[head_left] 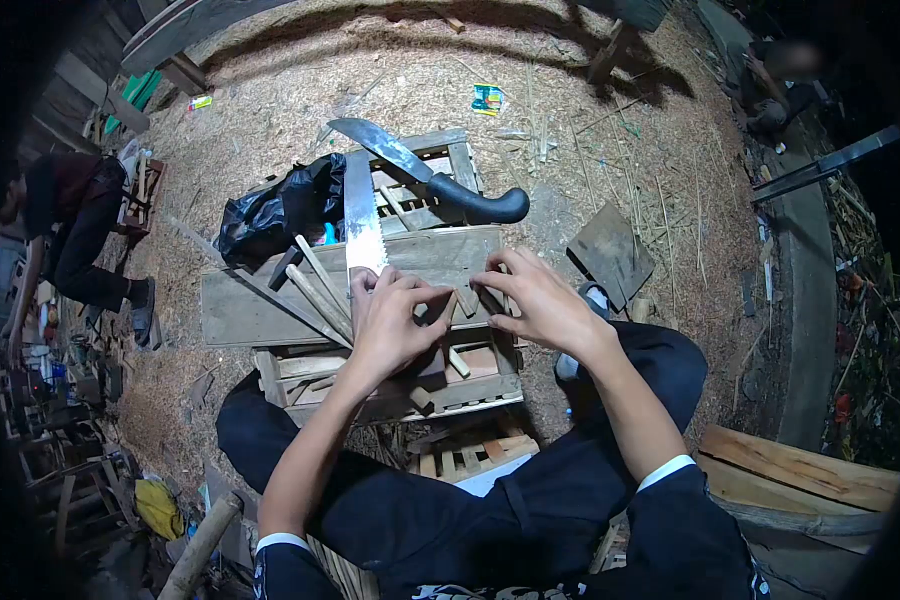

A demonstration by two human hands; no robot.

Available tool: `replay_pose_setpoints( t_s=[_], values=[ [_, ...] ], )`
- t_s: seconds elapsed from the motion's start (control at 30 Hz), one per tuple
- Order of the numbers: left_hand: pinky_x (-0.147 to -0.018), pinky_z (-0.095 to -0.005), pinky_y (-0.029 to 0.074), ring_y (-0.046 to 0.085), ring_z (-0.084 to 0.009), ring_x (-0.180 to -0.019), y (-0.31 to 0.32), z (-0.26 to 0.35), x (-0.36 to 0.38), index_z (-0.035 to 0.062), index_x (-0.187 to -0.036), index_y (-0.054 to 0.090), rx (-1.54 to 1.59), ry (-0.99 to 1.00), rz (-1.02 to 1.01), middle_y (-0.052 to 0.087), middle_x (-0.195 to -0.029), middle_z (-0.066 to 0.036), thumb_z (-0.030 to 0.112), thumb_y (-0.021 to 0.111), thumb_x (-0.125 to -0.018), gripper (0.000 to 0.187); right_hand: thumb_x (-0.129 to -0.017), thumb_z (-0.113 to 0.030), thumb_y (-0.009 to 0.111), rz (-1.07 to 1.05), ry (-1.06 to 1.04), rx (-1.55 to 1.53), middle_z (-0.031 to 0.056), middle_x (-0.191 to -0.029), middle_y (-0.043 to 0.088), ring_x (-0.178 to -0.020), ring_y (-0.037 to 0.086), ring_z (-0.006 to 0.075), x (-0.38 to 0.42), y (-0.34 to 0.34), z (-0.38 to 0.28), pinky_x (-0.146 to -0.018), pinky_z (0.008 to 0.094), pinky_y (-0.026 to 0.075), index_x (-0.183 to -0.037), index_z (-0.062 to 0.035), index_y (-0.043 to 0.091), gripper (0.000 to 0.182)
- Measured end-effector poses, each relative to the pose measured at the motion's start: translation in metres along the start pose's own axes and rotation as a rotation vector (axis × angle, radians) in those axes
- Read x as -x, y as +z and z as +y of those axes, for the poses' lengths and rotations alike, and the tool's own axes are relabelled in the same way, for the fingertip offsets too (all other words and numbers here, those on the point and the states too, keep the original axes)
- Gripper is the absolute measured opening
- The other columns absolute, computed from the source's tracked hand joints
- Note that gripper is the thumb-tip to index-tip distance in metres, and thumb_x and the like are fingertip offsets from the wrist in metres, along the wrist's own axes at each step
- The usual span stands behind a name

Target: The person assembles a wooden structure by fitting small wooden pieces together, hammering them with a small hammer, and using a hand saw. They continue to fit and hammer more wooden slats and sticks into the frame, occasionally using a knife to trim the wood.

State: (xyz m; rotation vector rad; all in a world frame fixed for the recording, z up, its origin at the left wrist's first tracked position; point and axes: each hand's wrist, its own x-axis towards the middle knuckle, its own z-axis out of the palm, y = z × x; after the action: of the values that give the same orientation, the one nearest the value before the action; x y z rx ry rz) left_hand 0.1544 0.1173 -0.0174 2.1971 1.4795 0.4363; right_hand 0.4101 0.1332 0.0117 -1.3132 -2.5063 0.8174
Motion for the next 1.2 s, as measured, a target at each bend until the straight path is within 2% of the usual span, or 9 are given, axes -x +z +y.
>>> replay_pose_setpoints(
  t_s=[0.1,0.23,0.4,0.63,0.9,1.03,1.1,1.2],
  values=[
    [-0.106,-0.0466,0.028,0.060,-0.0209,-0.104,0.002,-0.003,0.001,0.0248,-0.119,0.083,0.008,0.024,0.003,0.071,-0.095,0.000,0.035,0.083,-0.077,0.043,-0.079,-0.014,0.086,0.003,0.002,0.007,0.0155,-0.133,0.057,-0.130,0.054,0.0364,0.001,0.000,-0.002,-0.113,0.0451,0.045,-0.136,-0.0087,0.066,0.060],
    [-0.106,-0.0467,0.029,0.061,-0.0210,-0.104,0.004,-0.003,0.003,0.0252,-0.119,0.083,-0.009,0.038,0.023,0.072,-0.097,0.000,0.034,0.083,-0.077,0.043,-0.079,-0.014,0.086,0.019,-0.005,0.025,0.0152,-0.132,0.058,-0.128,0.055,0.0361,0.000,0.002,-0.002,-0.112,0.0457,0.045,-0.135,-0.0079,0.067,0.059],
    [-0.101,-0.0458,0.032,0.062,-0.0205,-0.100,0.007,0.001,0.003,0.0277,-0.119,0.083,-0.119,0.098,0.095,0.070,-0.094,0.000,0.034,0.083,-0.074,0.046,-0.079,-0.015,0.087,0.022,-0.004,0.033,0.0139,-0.130,0.059,-0.126,0.055,0.0355,-0.001,0.003,-0.005,-0.110,0.0462,0.046,-0.133,-0.0066,0.067,0.058],
    [-0.099,-0.0462,0.033,0.062,-0.0196,-0.099,0.007,-0.002,0.003,0.0285,-0.121,0.082,-0.109,0.105,0.083,0.069,-0.092,0.001,0.035,0.083,-0.073,0.048,-0.079,-0.014,0.087,0.032,-0.029,0.031,0.0142,-0.130,0.059,-0.128,0.055,0.0353,-0.001,0.004,-0.004,-0.111,0.0453,0.046,-0.133,-0.0036,0.066,0.058],
    [-0.104,-0.0495,0.027,0.061,-0.0206,-0.107,0.006,-0.005,0.002,0.0193,-0.112,0.083,0.085,0.048,0.052,0.074,-0.097,0.000,0.032,0.083,-0.082,0.033,-0.079,-0.013,0.086,0.027,-0.021,0.041,0.0147,-0.132,0.058,-0.128,0.054,0.0355,-0.002,0.004,-0.007,-0.111,0.0453,0.046,-0.134,-0.0048,0.066,0.059],
    [-0.105,-0.0476,0.028,0.063,-0.0185,-0.106,0.000,-0.005,0.001,0.0212,-0.109,0.084,0.047,0.046,0.013,0.075,-0.103,0.001,0.033,0.085,-0.080,0.031,-0.080,-0.014,0.086,0.088,-0.094,0.038,0.0139,-0.133,0.058,-0.129,0.054,0.0338,-0.004,0.005,-0.015,-0.110,0.0465,0.044,-0.136,-0.0069,0.065,0.061],
    [-0.104,-0.0486,0.027,0.062,-0.0205,-0.108,-0.004,-0.001,0.001,0.0168,-0.107,0.084,0.069,0.052,-0.003,0.076,-0.100,0.000,0.027,0.081,-0.084,0.025,-0.080,-0.014,0.085,0.089,-0.117,0.055,0.0137,-0.132,0.059,-0.128,0.054,0.0324,-0.005,0.007,-0.017,-0.108,0.0468,0.044,-0.137,-0.0069,0.065,0.061],
    [-0.103,-0.0475,0.028,0.061,-0.0203,-0.108,-0.005,-0.004,0.002,0.0161,-0.107,0.083,0.095,0.077,0.012,0.076,-0.100,0.000,0.024,0.079,-0.086,0.023,-0.080,-0.015,0.085,0.125,-0.116,0.078,0.0145,-0.132,0.059,-0.129,0.053,0.0325,-0.007,0.016,-0.014,-0.107,0.0463,0.044,-0.137,-0.0071,0.065,0.062]
  ],
)
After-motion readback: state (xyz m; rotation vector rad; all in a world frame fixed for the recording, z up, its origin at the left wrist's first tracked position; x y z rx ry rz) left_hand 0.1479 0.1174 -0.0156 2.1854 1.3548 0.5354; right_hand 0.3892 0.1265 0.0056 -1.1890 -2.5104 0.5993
